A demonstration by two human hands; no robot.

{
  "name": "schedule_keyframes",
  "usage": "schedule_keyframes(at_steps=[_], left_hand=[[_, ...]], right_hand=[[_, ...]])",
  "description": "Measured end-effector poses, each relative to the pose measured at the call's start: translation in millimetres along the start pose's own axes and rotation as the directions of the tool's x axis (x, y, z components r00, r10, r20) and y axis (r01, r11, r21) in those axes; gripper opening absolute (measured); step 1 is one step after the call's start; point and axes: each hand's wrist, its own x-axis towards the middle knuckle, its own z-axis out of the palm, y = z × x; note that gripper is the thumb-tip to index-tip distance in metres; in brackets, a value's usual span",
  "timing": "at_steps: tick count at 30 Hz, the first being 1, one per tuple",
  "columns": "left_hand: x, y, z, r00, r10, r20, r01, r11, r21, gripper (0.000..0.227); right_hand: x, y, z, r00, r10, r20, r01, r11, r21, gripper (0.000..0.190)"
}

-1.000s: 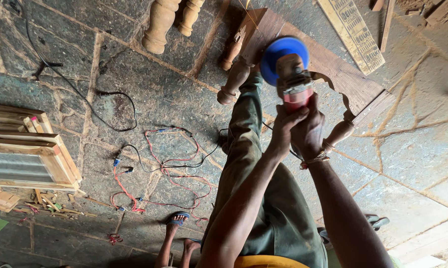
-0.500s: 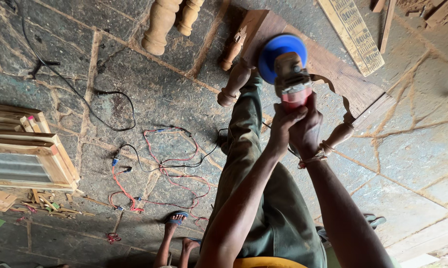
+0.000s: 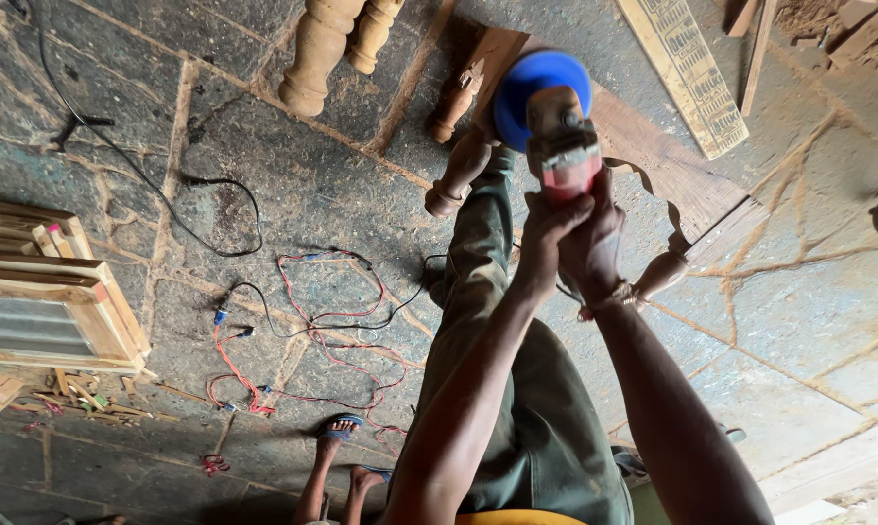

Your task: The person uses an electric sander to smooth the surface of a wooden stool. The person holds the sander with both hands and moves it across the top and legs of the stool.

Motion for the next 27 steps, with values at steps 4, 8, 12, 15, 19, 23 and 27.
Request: schedule_keyframes(at_steps=[4,8,12,15,19,23,27], left_hand=[[16.7,7.2,-0.8,1.0,0.019,-0.023,-0.019,1.0,-0.024,0.057],[12.7,5.2,-7.5,0.997,0.027,-0.078,-0.032,0.997,-0.063,0.061],[-1.9,1.6,-18.9,0.992,0.019,-0.121,-0.021,1.0,-0.017,0.062],[-14.1,-2.9,-25.9,0.991,0.015,-0.131,-0.022,0.998,-0.055,0.065],[-27.7,-14.4,-27.9,0.986,0.016,-0.168,-0.034,0.994,-0.102,0.07],[-32.6,-28.5,-21.4,0.985,0.046,-0.165,-0.063,0.993,-0.099,0.075],[-27.5,-42.3,-7.2,0.999,-0.036,-0.019,0.036,0.999,-0.02,0.067]], right_hand=[[22.2,-14.1,1.8,1.0,0.018,-0.006,-0.018,0.995,-0.098,0.052],[24.4,-20.9,6.2,1.0,-0.012,0.013,0.012,1.0,-0.015,0.051],[11.5,-31.0,7.5,0.998,-0.014,0.061,0.015,1.0,-0.007,0.053],[2.2,-42.3,7.1,0.997,-0.02,0.075,0.023,0.999,-0.046,0.058],[-10.6,-47.4,2.6,0.991,0.031,0.131,-0.028,0.999,-0.027,0.064],[-27.9,-29.2,-1.0,0.997,-0.051,0.053,0.052,0.999,-0.007,0.058],[-46.5,9.0,-13.7,0.996,0.093,-0.009,-0.093,0.996,-0.017,0.048]])
